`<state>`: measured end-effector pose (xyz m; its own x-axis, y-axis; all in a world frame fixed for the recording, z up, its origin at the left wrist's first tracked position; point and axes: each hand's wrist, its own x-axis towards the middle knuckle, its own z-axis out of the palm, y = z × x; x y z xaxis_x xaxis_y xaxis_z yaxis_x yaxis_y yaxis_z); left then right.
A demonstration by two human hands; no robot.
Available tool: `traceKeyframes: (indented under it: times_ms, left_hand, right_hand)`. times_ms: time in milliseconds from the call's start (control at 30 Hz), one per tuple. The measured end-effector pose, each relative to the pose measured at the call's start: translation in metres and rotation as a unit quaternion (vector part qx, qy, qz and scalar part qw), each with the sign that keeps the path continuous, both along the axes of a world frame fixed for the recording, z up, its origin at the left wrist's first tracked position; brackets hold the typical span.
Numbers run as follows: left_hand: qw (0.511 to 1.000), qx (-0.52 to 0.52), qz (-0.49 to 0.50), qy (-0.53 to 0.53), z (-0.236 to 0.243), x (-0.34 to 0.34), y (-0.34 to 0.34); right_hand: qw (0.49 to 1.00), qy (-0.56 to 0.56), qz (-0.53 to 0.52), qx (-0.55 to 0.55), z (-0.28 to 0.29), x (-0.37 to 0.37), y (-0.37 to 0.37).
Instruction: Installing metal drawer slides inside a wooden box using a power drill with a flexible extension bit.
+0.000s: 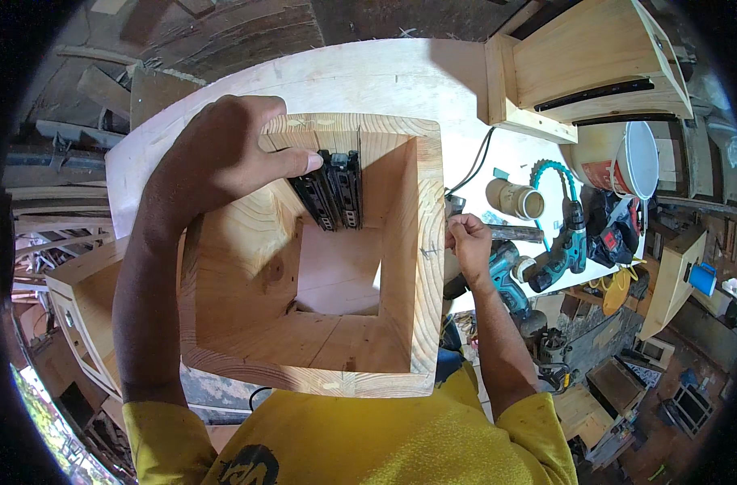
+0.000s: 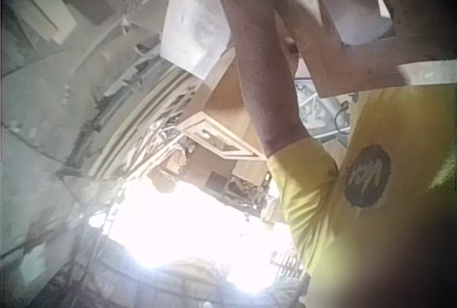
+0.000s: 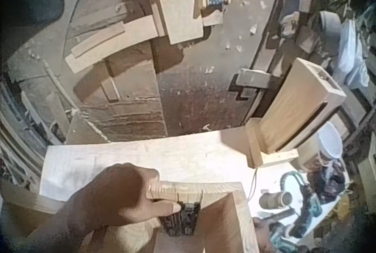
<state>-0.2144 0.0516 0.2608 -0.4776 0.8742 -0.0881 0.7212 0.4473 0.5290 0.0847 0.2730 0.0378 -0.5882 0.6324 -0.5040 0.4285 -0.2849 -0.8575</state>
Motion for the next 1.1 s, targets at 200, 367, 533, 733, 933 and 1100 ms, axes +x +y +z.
traceKeyframes:
  times_ms: [200,367,533,733,933,1100]
  left_hand:
    - [1.000,0.013,0.003,0.001,0.003,0.002,0.003]
    - [1.000,0.017,0.002,0.015,0.001,0.002,0.002]
    - [1.000,-0.016,0.017,-0.004,0.005,0.003,0.001]
    - [1.000,-0.013,0.026,0.003,0.001,0.004,0.001]
    - [0.998,-0.046,0.044,-0.006,0.006,0.003,0.002]
    - [0.998,-0.054,0.042,-0.006,0.005,0.002,0.004]
  right_hand:
    - [1.000,0.008,0.000,0.009,-0.007,0.006,0.007]
    - [0.999,0.034,-0.004,0.014,-0.015,0.007,0.006]
    - [0.999,0.048,0.016,0.005,-0.016,0.009,0.005]
    - [0.990,0.131,0.048,-0.023,-0.036,0.025,0.018]
    - [0.990,0.132,0.051,-0.023,-0.038,0.024,0.018]
    - [0.989,0.136,0.048,-0.019,-0.039,0.025,0.019]
